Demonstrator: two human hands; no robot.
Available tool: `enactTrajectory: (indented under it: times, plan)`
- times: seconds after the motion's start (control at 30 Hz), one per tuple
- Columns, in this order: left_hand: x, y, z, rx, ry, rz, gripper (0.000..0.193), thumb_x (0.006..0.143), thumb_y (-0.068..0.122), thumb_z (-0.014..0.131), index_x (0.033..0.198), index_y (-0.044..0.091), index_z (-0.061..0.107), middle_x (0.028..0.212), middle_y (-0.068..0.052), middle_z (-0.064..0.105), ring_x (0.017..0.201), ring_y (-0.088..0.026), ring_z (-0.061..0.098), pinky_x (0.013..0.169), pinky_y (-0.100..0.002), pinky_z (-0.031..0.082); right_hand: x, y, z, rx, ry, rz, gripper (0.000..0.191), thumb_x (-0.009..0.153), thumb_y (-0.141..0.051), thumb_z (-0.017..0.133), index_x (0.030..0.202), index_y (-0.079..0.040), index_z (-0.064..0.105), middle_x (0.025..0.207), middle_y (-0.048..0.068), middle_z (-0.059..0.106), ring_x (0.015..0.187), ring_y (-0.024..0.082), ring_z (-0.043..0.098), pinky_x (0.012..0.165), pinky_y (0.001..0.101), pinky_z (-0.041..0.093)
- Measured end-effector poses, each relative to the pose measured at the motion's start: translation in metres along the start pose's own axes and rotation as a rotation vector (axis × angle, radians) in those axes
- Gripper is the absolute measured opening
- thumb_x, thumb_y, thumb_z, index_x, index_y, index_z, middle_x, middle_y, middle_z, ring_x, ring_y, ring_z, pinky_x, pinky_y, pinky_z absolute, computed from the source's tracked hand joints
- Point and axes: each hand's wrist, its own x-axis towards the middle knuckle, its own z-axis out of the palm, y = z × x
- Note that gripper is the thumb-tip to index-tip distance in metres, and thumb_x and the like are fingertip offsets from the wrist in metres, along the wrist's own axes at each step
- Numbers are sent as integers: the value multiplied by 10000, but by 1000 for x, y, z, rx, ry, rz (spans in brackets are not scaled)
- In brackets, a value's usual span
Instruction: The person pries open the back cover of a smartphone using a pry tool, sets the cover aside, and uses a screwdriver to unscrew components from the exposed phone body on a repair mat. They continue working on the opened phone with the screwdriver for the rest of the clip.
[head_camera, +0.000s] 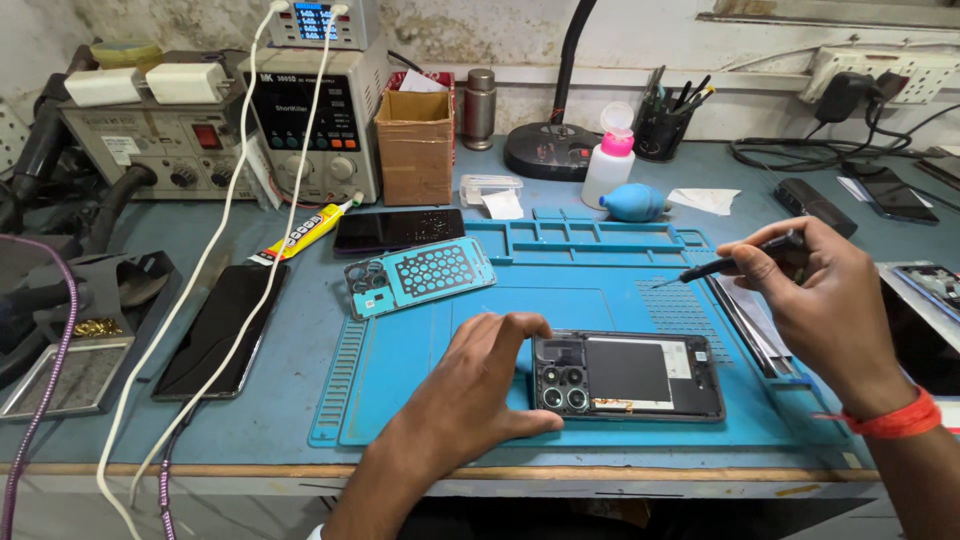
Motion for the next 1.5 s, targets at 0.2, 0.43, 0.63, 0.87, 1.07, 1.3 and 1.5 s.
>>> enactTrajectory:
  times: [0.2, 0.43, 0.63, 0.87, 1.07, 1.3, 1.5]
  plan:
    - [-3, 4, 1, -111, -15, -21, 735, 740, 231, 895, 1237, 114, 366, 1366, -104, 582, 1201, -398, 622, 956, -456, 547, -3, 18, 16, -103, 35, -82, 262, 1004, -161, 688, 1181, 16, 610, 1016, 119, 762, 965, 138, 734, 792, 269, 575]
    - [-2, 6, -6, -128, 1, -20, 610, 725, 165, 887, 1139, 100, 443, 1385, -105, 539, 1181, -381, 635, 944, -435, 554, -13, 30, 34, 42, -49, -21, 206, 1030, -184, 656, 1087, 12, 684, 991, 95, 773, 897, 138, 740, 787, 293, 623]
    - [3, -2, -6, -212, -30, -135, 697, 687, 167, 908, 1226, 106, 471, 1255, -95, 575, 1110, -290, 666, 958, -401, 549, -12, 37, 35, 62, -22, -85, 204, 1045, -180, 652, 1081, 17, 687, 988, 84, 761, 918, 136, 732, 770, 297, 631]
    - [5, -11, -7, -276, -31, -173, 708, 660, 162, 903, 1248, 99, 513, 1201, -81, 608, 1075, -245, 684, 957, -384, 558, -9, 44, 41, 100, -26, -96, 183, 1050, -174, 657, 1081, 4, 686, 988, 72, 760, 919, 127, 727, 758, 293, 628]
    - [3, -12, -8, -272, -35, -190, 687, 675, 150, 884, 1257, 106, 522, 1187, -88, 624, 1104, -230, 677, 962, -382, 553, -12, 48, 42, 138, -22, -84, 180, 1039, -185, 664, 1074, -10, 682, 977, 57, 761, 916, 122, 732, 747, 287, 628]
    - [2, -8, -10, -312, -66, -229, 678, 689, 130, 848, 1275, 113, 507, 1112, -105, 684, 1107, -225, 685, 1029, -384, 522, -14, 44, 41, 117, -21, -44, 208, 1012, -218, 672, 1051, -15, 696, 946, 50, 766, 882, 117, 740, 726, 277, 629]
    - [4, -6, -12, -316, -105, -289, 712, 668, 215, 885, 1255, 129, 491, 1121, -107, 715, 1110, -229, 694, 1049, -403, 513, -14, 41, 40, 52, -19, -61, 212, 1010, -228, 671, 1030, -24, 724, 927, 50, 763, 860, 118, 746, 711, 279, 628]
